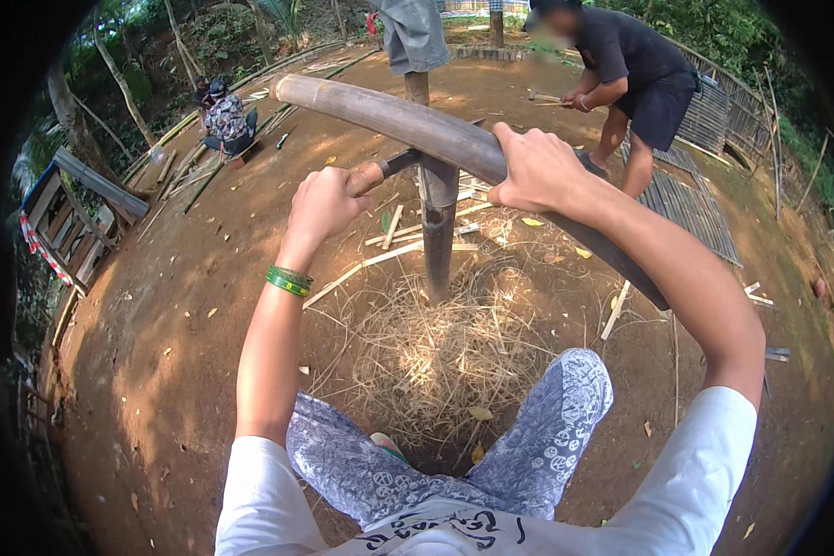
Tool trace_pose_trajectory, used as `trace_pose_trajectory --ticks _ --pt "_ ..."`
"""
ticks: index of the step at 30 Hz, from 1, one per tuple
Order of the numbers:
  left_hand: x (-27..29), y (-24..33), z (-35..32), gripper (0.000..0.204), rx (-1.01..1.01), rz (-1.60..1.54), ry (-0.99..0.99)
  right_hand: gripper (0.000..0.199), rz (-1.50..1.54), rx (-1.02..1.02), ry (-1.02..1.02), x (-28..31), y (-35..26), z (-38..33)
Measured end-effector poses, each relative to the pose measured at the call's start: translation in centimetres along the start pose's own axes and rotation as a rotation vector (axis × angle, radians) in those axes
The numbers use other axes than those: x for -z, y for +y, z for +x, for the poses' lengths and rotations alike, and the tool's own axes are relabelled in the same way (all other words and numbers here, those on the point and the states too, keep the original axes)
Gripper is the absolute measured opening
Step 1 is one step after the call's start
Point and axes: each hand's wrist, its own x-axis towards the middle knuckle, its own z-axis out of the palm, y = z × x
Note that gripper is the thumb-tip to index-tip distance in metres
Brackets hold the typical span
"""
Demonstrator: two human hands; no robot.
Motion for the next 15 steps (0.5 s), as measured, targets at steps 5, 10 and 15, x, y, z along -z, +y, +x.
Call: trace_pose_trajectory --ticks 5,10,15 --pt "-0.1 0.3 0.1 0.03 0.013 0.014 0.002 0.064 0.111 0.054 0.231 5.9 0.2 1.2" --pt "-0.1 0.3 0.1 0.026 -0.017 0.037 0.014 0.068 0.15 0.021 0.232 3.4 -0.6 1.0" --pt "-2.4 -0.1 -0.7 0.022 -0.038 0.011 0.101 0.072 0.084 -0.001 -0.041 -0.7 -0.2 0.9"
